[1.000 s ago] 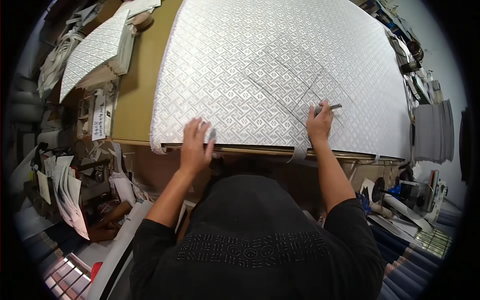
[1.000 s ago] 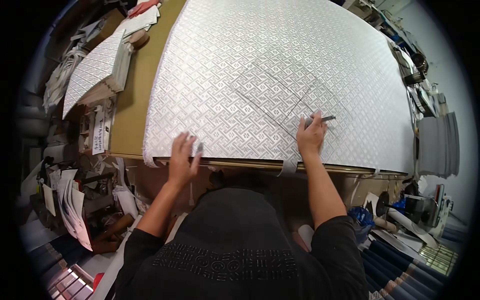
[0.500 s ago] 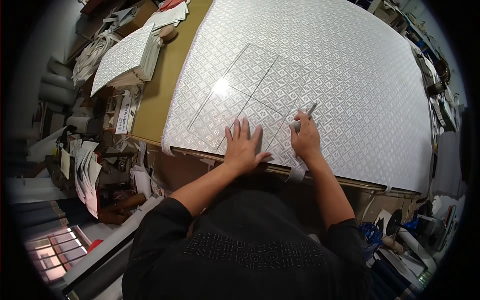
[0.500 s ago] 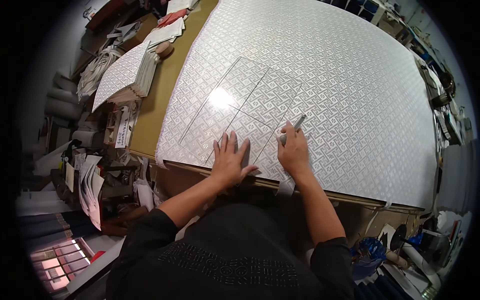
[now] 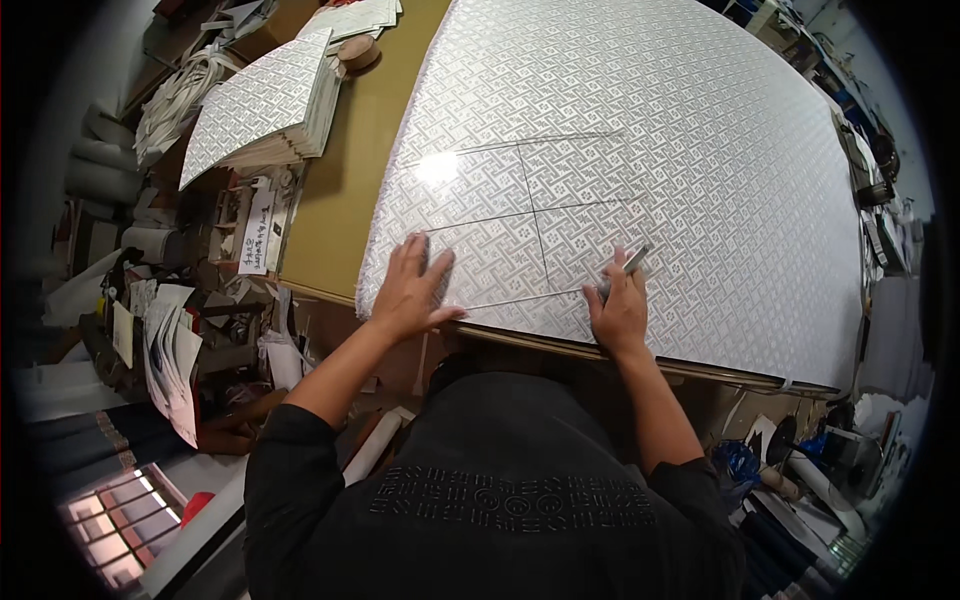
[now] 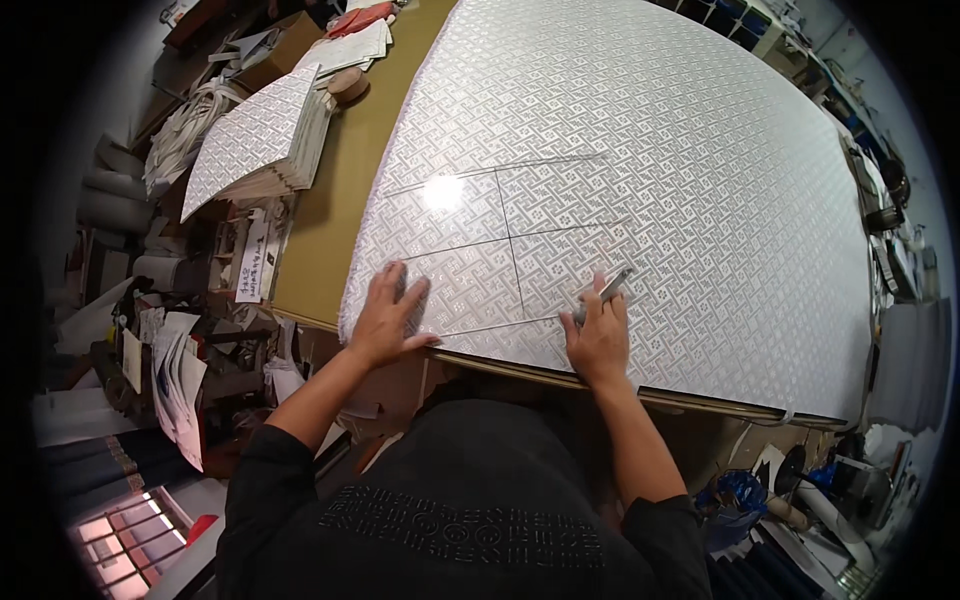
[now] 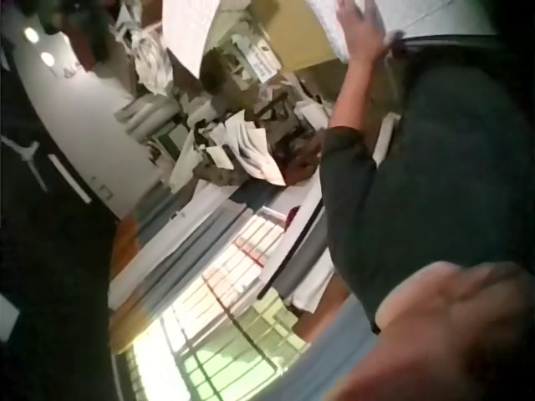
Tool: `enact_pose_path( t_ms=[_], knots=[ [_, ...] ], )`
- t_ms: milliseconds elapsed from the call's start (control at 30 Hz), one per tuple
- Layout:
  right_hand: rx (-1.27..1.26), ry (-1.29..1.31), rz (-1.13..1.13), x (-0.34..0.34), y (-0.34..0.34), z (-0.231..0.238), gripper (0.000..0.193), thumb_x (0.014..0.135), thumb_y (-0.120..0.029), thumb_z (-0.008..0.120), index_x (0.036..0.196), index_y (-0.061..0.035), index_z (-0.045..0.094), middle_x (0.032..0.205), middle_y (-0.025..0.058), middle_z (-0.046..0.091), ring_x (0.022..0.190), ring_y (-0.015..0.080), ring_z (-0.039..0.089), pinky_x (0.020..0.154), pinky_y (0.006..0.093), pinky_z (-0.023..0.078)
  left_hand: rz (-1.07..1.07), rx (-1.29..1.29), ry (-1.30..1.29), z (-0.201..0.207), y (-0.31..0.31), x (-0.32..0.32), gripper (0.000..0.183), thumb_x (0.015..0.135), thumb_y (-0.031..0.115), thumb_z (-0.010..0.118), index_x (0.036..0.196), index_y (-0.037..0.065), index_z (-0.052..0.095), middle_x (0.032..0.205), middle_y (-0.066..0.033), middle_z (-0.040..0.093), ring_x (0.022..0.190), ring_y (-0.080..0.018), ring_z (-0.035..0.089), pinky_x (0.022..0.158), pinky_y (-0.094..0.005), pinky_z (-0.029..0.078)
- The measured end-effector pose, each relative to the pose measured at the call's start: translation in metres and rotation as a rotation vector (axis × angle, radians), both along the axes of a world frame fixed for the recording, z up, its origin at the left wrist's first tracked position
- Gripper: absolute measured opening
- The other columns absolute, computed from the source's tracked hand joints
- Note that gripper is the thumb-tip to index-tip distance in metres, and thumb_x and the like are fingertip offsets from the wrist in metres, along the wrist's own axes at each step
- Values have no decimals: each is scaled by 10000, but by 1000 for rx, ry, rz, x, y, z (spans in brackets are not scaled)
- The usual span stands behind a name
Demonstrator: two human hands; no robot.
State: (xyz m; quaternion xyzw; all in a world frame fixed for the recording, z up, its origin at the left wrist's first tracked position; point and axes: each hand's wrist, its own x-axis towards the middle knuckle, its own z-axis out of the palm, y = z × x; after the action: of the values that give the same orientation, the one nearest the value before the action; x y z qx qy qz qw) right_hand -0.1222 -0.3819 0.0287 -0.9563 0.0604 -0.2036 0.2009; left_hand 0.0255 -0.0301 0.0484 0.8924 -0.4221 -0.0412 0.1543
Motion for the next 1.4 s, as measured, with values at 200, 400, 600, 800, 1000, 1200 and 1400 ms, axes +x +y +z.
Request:
enact_pose_path(
  t_ms=[200,400,600,800,1000,1200,1400],
  knots=[
    [71,58,-98,-34,42,0,446,867,-147,825,1197,-35,545,1512,287,535,1242,490,560,1045,509,468,90,-153,-27,-20,45,28,894,788,469,885,1504,63,535,1606,-291,360,1495,-497,332,1220,-576,307],
    [126,31,-272,-39,12,13,485,848,-157,857,1189,-35,533,1485,288,565,1263,489,573,1058,488,471,44,-177,24,-13,49,48,927,777,471,891,1506,41,512,1604,-293,371,1507,-489,324,1232,-582,286],
    [30,-28,-151,-49,0,-2,526,839,-201,883,1192,-34,529,1467,289,579,1179,470,611,1014,493,489,59,-162,24,-15,49,53,962,777,493,881,1532,55,477,1619,-274,372,1522,-463,317,1252,-582,253],
    [193,10,-188,-53,-9,-8,562,830,-235,896,1205,-30,531,1488,292,559,1274,480,585,1049,497,478,61,-116,13,-14,46,62,994,772,507,878,1545,46,456,1631,-248,378,1528,-428,327,1271,-565,221],
    [159,1,-203,-50,-11,-7,591,824,-265,899,1221,-23,535,1485,283,561,1318,495,551,1070,516,465,65,-90,4,-12,47,64,1009,768,511,878,1547,34,449,1634,-238,384,1527,-415,335,1272,-558,223],
    [104,-32,-147,-49,-13,-9,617,821,-302,900,1231,-11,542,1471,277,568,1315,500,544,1079,537,455,42,-108,-15,-13,48,71,983,766,513,878,1525,28,484,1635,-227,390,1517,-413,351,1265,-556,240],
    [102,-48,-142,-48,-14,-8,585,828,-308,896,1199,-21,546,1470,271,577,1334,502,537,1092,535,448,48,-124,-43,-12,47,71,943,769,516,876,1495,23,529,1620,-229,409,1505,-416,367,1259,-556,255]
  ],
)
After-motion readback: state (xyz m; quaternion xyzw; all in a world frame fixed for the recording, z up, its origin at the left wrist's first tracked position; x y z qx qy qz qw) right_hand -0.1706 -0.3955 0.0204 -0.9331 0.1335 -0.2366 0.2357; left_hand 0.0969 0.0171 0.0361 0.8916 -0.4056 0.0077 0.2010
